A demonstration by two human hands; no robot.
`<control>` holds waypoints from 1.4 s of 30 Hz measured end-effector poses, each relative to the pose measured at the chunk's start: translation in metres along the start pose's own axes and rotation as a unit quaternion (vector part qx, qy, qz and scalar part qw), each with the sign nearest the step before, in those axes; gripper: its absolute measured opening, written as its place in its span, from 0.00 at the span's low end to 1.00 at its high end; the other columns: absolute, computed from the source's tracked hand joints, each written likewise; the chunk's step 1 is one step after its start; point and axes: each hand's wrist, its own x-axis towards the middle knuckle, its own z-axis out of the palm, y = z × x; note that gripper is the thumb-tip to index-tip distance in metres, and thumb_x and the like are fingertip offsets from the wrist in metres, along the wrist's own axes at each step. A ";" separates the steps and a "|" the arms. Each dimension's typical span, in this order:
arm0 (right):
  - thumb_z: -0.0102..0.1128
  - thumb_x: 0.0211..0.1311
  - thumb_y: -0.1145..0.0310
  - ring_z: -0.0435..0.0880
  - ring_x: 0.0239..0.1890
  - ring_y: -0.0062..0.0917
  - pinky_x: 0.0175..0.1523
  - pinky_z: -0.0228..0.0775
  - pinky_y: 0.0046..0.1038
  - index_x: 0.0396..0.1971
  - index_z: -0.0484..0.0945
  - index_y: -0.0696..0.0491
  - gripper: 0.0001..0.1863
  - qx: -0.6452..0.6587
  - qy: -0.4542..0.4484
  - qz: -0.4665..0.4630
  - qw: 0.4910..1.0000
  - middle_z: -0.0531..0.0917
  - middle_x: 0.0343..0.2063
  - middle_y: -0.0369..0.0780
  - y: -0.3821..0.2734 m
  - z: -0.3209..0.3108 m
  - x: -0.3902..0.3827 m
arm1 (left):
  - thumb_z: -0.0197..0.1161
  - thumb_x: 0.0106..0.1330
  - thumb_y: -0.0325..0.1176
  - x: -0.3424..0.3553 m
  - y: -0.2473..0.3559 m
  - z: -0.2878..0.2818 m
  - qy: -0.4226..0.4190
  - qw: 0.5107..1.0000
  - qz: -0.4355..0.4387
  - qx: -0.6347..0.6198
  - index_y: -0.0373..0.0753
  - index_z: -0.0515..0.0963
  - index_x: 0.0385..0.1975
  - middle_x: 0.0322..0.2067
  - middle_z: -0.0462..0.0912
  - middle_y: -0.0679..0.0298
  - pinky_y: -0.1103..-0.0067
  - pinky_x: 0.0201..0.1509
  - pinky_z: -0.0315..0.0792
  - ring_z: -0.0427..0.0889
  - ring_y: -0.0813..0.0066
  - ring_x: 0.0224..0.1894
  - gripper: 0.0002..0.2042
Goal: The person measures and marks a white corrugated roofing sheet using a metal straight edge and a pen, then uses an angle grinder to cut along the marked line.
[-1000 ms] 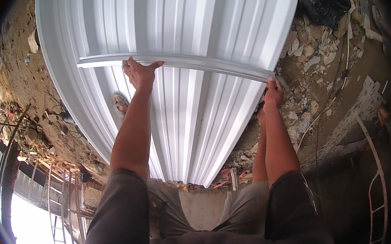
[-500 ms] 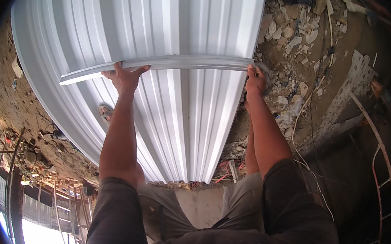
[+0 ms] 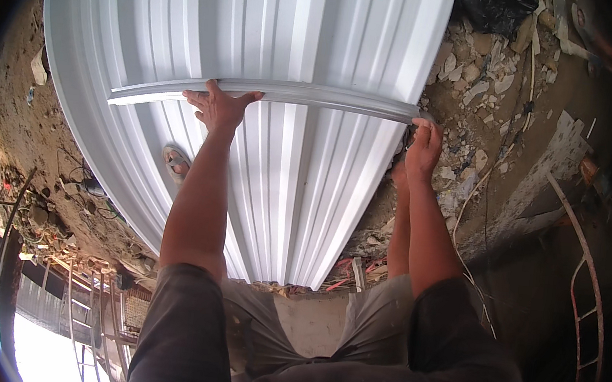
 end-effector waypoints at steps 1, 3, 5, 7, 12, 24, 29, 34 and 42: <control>0.40 0.78 0.55 0.80 0.42 0.41 0.52 0.71 0.39 0.38 0.81 0.60 0.25 -0.007 0.021 -0.101 0.995 0.80 0.37 0.47 -0.032 0.007 -0.006 | 0.81 0.39 0.62 0.001 -0.002 0.000 -0.002 1.000 -0.007 0.003 0.34 0.55 0.69 0.70 0.33 0.24 0.51 0.74 0.51 0.32 0.37 0.77 0.61; 0.42 0.78 0.55 0.81 0.38 0.36 0.50 0.72 0.35 0.37 0.81 0.59 0.24 0.029 -0.057 -0.096 0.993 0.81 0.32 0.44 -0.070 0.020 -0.005 | 0.83 0.39 0.60 -0.005 0.000 -0.005 -0.015 0.999 0.001 -0.038 0.33 0.56 0.65 0.69 0.29 0.21 0.46 0.76 0.41 0.28 0.32 0.76 0.58; 0.45 0.78 0.56 0.81 0.36 0.30 0.49 0.72 0.32 0.37 0.81 0.58 0.22 0.074 -0.146 -0.049 0.985 0.82 0.30 0.41 -0.096 0.036 -0.001 | 0.83 0.39 0.60 -0.005 0.000 -0.007 -0.019 0.999 0.007 -0.039 0.33 0.56 0.64 0.69 0.30 0.21 0.46 0.76 0.40 0.27 0.32 0.76 0.57; 0.48 0.77 0.57 0.81 0.36 0.24 0.48 0.72 0.28 0.38 0.80 0.57 0.18 0.126 -0.242 0.045 0.961 0.83 0.30 0.38 -0.112 0.058 0.007 | 0.83 0.39 0.60 -0.006 0.002 -0.009 -0.016 0.999 0.015 -0.045 0.32 0.57 0.62 0.69 0.31 0.20 0.47 0.77 0.39 0.26 0.32 0.76 0.56; 0.53 0.73 0.67 0.80 0.35 0.19 0.46 0.71 0.24 0.41 0.75 0.58 0.09 0.224 -0.292 0.024 0.929 0.80 0.26 0.36 -0.112 0.106 0.012 | 0.83 0.39 0.60 -0.008 0.002 -0.008 -0.017 0.998 0.017 -0.058 0.33 0.58 0.62 0.69 0.29 0.22 0.50 0.78 0.39 0.26 0.32 0.76 0.56; 0.59 0.64 0.75 0.78 0.31 0.18 0.40 0.71 0.23 0.49 0.71 0.58 0.14 0.236 -0.284 -0.053 0.928 0.81 0.27 0.37 -0.114 0.094 0.009 | 0.84 0.38 0.58 -0.004 -0.006 -0.005 0.011 0.996 0.033 -0.078 0.34 0.62 0.59 0.69 0.29 0.20 0.49 0.77 0.40 0.31 0.26 0.75 0.52; 0.58 0.66 0.71 0.79 0.31 0.18 0.40 0.72 0.23 0.44 0.76 0.58 0.10 0.220 -0.306 -0.076 0.923 0.82 0.28 0.37 -0.109 0.115 0.015 | 0.83 0.42 0.56 -0.006 -0.003 -0.010 -0.001 0.997 0.041 -0.069 0.29 0.59 0.61 0.68 0.29 0.18 0.49 0.77 0.40 0.30 0.24 0.74 0.53; 0.58 0.67 0.67 0.78 0.26 0.18 0.36 0.70 0.25 0.38 0.78 0.56 0.08 0.063 -0.276 -0.099 0.954 0.80 0.21 0.36 -0.109 0.131 0.015 | 0.83 0.42 0.56 -0.005 -0.006 -0.007 0.005 0.996 0.044 -0.072 0.29 0.59 0.61 0.68 0.29 0.18 0.48 0.77 0.40 0.31 0.22 0.74 0.53; 0.62 0.62 0.70 0.78 0.23 0.25 0.35 0.73 0.29 0.29 0.78 0.55 0.05 0.026 -0.171 -0.166 0.971 0.81 0.21 0.38 -0.113 0.162 0.005 | 0.83 0.41 0.56 -0.003 -0.006 -0.006 0.012 0.996 0.049 -0.069 0.28 0.59 0.61 0.67 0.30 0.16 0.49 0.77 0.41 0.32 0.22 0.74 0.54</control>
